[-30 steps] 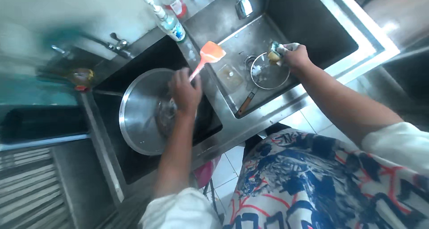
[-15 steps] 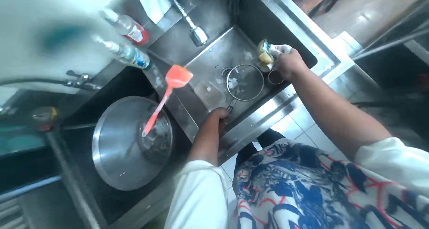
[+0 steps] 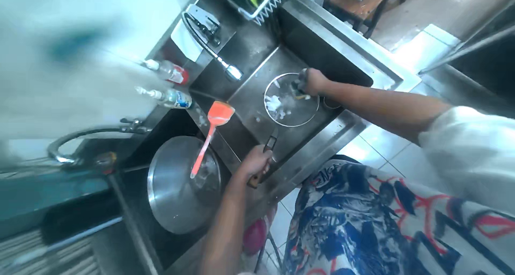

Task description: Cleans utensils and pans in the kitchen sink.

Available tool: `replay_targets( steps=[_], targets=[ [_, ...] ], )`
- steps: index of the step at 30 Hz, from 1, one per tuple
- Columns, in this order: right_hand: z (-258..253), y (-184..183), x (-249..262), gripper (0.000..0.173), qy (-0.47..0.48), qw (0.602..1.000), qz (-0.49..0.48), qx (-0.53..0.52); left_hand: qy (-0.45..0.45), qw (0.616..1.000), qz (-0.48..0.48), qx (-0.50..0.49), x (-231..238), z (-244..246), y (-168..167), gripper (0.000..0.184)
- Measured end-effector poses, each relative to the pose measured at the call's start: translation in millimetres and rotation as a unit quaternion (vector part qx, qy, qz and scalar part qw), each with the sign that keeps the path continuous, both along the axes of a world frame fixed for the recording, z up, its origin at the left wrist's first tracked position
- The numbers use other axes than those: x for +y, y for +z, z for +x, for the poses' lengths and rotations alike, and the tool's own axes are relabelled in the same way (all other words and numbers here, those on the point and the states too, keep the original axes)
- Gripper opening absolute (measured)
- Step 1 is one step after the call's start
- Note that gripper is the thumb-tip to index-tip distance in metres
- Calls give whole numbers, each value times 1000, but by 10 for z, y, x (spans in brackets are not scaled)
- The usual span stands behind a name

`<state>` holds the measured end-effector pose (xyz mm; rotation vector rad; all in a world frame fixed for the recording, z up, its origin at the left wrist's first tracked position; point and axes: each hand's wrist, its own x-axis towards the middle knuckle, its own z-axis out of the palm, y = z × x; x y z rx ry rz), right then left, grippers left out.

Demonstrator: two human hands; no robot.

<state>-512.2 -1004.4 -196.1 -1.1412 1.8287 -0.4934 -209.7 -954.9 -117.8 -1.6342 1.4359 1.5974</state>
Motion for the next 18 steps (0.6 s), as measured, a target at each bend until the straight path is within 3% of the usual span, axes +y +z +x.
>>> replay_targets(
  steps=[4,6,9,13,15,18],
  targets=[
    [542,-14,-256,63,94,992,-41,74,17,999,-46,14,291,-80,337,23],
    [862,-167,-280,54,163,981,-89,52,39,997,-64,10,369,-112,388,22],
    [1148,-252,-179,34,325,935,-135,42,76,994,-73,4,415,-16,355,23],
    [982,-290,-127,38,448,886,-50,107,97,991,-87,-28,492,115,283,27],
    [841,-157,-162,41,395,908,-13,142,93,991,-81,-41,506,144,298,28],
    [769,227,-286,51,195,973,-36,122,91,993,-69,-34,561,155,279,29]
  ],
)
